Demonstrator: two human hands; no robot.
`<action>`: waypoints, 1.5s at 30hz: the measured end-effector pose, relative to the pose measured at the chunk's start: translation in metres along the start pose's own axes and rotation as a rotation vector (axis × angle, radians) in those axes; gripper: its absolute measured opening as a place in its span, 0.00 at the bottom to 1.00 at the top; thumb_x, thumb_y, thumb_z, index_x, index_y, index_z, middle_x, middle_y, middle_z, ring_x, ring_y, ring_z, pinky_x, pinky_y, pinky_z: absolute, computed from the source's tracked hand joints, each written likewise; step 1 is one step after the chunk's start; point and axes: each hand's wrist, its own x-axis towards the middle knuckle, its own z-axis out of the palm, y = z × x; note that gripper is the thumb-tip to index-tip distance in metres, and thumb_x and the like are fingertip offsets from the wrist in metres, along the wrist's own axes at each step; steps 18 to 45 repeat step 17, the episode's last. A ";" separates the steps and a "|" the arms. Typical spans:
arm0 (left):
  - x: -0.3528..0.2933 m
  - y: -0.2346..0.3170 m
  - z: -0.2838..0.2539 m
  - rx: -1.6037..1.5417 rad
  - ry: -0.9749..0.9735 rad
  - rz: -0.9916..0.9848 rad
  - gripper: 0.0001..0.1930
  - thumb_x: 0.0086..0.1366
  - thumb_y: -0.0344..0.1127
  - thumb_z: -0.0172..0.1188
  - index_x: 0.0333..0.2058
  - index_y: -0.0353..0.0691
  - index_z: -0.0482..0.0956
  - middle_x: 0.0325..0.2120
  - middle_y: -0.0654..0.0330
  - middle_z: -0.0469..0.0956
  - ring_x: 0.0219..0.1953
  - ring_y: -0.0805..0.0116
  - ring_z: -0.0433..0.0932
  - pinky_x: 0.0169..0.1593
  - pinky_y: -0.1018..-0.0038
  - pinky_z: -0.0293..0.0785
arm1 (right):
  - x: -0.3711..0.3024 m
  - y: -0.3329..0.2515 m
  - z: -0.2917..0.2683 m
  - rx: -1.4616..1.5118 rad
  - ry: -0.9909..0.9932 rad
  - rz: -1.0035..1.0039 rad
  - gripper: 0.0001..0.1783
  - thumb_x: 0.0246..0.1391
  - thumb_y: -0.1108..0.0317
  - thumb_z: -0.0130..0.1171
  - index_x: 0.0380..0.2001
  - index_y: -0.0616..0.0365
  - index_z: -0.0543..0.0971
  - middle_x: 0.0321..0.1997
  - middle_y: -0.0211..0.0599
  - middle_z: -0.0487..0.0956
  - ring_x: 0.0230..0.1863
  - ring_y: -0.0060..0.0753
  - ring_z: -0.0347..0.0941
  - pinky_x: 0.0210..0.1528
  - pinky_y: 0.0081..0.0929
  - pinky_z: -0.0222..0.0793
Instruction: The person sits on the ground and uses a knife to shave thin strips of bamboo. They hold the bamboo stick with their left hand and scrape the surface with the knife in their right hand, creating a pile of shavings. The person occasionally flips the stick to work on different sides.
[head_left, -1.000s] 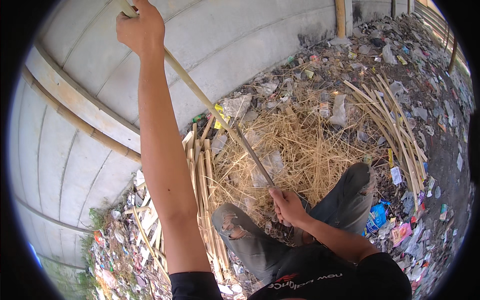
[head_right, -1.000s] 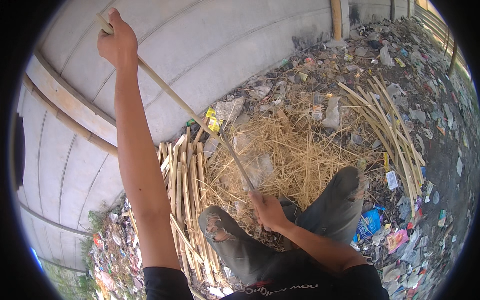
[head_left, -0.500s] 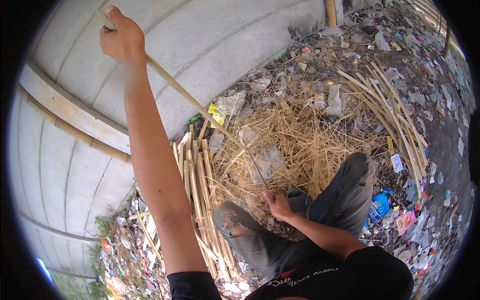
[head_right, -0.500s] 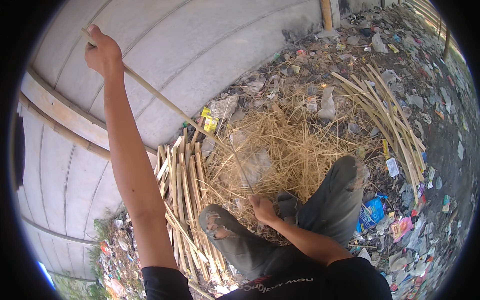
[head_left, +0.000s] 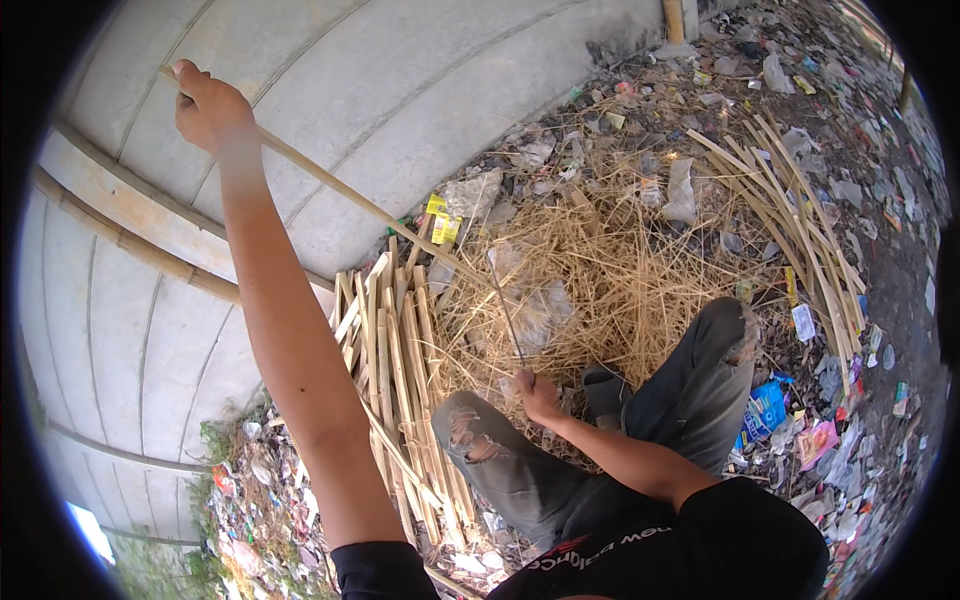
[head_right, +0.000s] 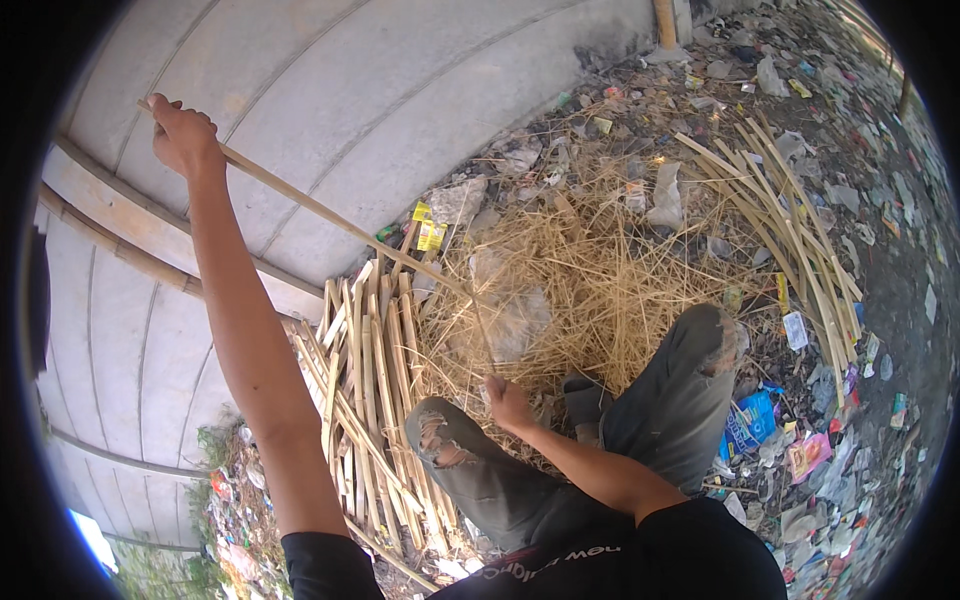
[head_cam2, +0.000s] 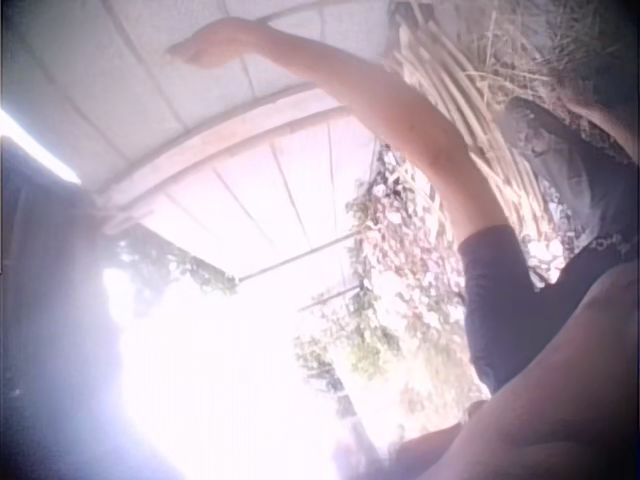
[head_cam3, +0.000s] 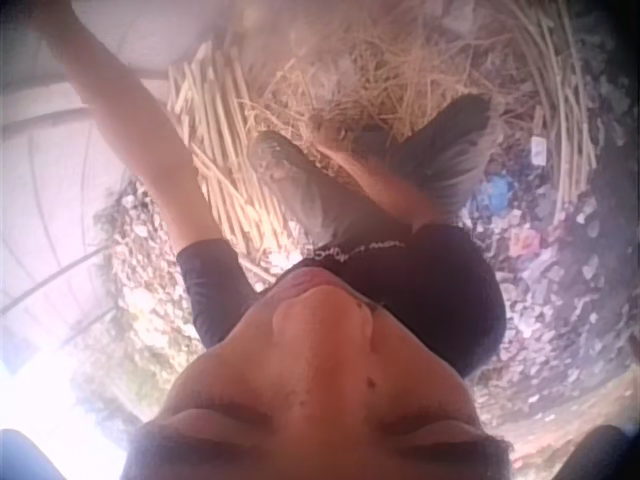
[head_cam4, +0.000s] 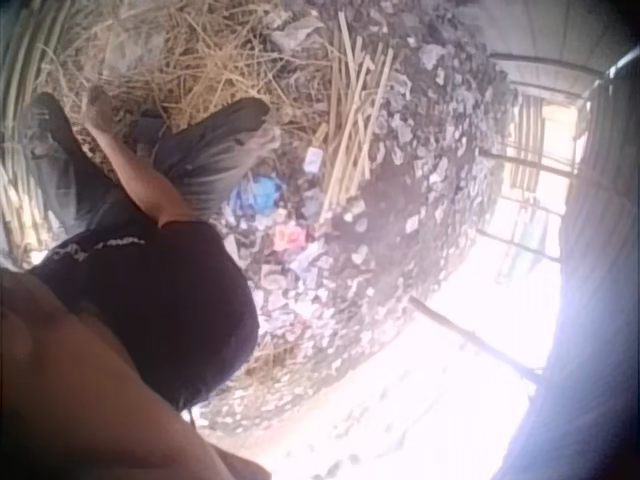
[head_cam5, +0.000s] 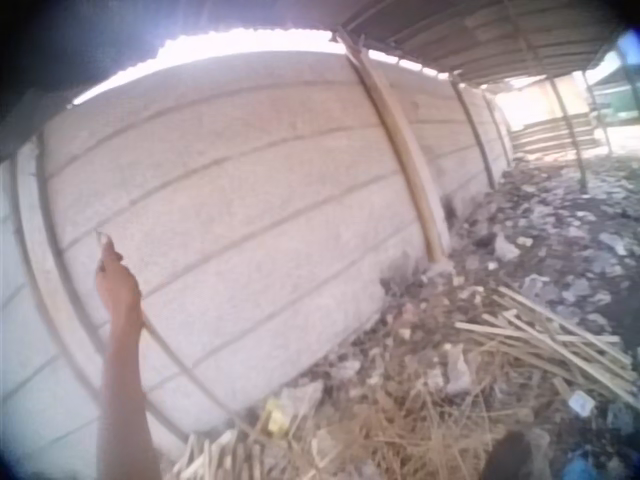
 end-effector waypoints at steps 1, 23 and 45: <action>0.006 -0.006 -0.014 -0.053 -0.012 -0.031 0.28 0.72 0.58 0.53 0.35 0.30 0.74 0.21 0.59 0.71 0.24 0.67 0.70 0.28 0.66 0.67 | -0.006 0.026 -0.016 0.023 -0.030 0.089 0.31 0.73 0.44 0.51 0.29 0.64 0.75 0.22 0.40 0.76 0.28 0.46 0.76 0.37 0.49 0.72; 0.040 -0.040 -0.102 -0.363 -0.138 -0.194 0.19 0.73 0.53 0.61 0.42 0.41 0.74 0.31 0.58 0.72 0.34 0.61 0.76 0.36 0.68 0.71 | 0.033 -0.278 -0.040 0.327 -0.379 -0.469 0.24 0.71 0.48 0.58 0.30 0.59 0.76 0.18 0.36 0.65 0.21 0.30 0.61 0.30 0.37 0.64; 0.040 -0.040 -0.102 -0.363 -0.138 -0.194 0.19 0.73 0.53 0.61 0.42 0.41 0.74 0.31 0.58 0.72 0.34 0.61 0.76 0.36 0.68 0.71 | 0.033 -0.278 -0.040 0.327 -0.379 -0.469 0.24 0.71 0.48 0.58 0.30 0.59 0.76 0.18 0.36 0.65 0.21 0.30 0.61 0.30 0.37 0.64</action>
